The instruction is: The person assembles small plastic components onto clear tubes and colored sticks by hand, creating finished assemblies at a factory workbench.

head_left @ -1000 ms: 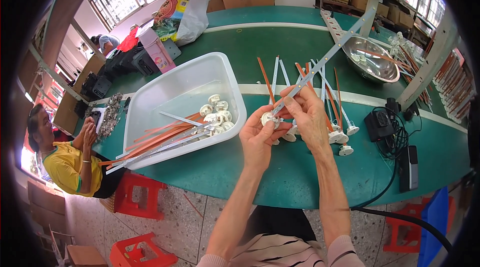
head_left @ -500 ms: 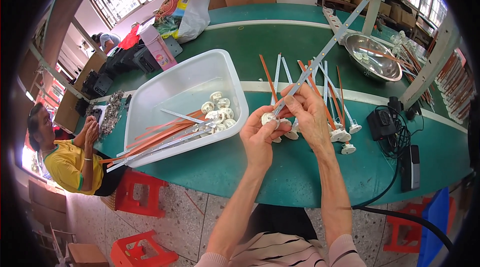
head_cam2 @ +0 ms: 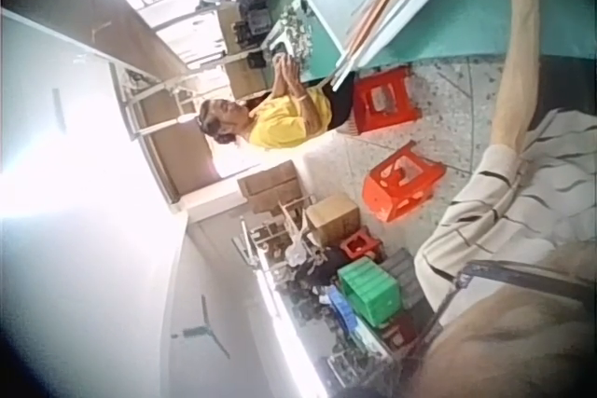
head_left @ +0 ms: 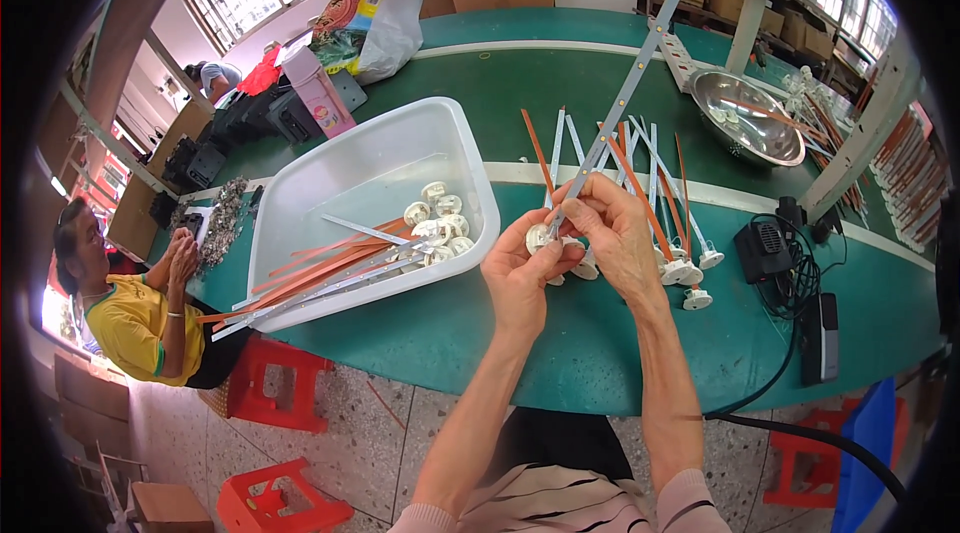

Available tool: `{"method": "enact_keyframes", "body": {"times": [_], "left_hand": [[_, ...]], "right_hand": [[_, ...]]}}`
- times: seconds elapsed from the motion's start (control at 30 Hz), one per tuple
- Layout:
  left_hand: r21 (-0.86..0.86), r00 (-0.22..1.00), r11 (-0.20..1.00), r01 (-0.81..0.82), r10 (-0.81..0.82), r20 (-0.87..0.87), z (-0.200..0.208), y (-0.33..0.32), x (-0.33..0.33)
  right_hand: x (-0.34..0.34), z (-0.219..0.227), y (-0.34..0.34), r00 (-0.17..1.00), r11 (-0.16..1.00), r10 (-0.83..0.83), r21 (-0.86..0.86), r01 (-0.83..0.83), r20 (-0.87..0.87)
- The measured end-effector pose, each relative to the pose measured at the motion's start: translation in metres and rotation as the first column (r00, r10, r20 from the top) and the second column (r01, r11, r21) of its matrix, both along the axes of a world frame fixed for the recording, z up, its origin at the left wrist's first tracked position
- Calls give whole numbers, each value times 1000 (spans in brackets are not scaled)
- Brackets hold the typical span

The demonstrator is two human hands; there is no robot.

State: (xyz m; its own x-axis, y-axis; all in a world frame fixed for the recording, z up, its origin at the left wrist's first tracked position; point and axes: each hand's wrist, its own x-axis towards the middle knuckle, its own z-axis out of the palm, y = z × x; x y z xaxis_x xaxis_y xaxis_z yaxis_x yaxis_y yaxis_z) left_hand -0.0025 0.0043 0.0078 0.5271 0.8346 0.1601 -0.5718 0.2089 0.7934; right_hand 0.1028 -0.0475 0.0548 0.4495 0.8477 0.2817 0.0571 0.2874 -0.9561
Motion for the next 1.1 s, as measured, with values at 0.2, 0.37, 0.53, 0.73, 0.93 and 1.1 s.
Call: {"method": "enact_keyframes", "body": {"times": [0.2, 0.37, 0.53, 0.73, 0.93, 1.1], "left_hand": [[-20, 1000, 1000, 7, -6, 18, -1, -1, 1], [-13, 1000, 1000, 13, -13, 11, -6, 2, 1], [-27, 999, 1000, 3, -2, 36, -4, 0, 1], [-40, 999, 999, -7, 9, 37, -3, -1, 2], [-44, 999, 998, -33, 34, 13, -4, -2, 1], [-43, 998, 997, -59, 61, 31, -4, -2, 1]], "right_hand": [[-1, -6, 1, 988, 998, -66, 30, 63, 137], [-1, -8, 2, 969, 996, -91, 9, 92, 232], [-3, -10, 2, 966, 996, -91, 17, 90, 242], [-4, -9, 3, 961, 993, -115, 55, 104, 251], [-6, -6, 2, 946, 993, -119, 52, 108, 301], [-9, -9, 3, 909, 985, -170, 95, 144, 380]]}}
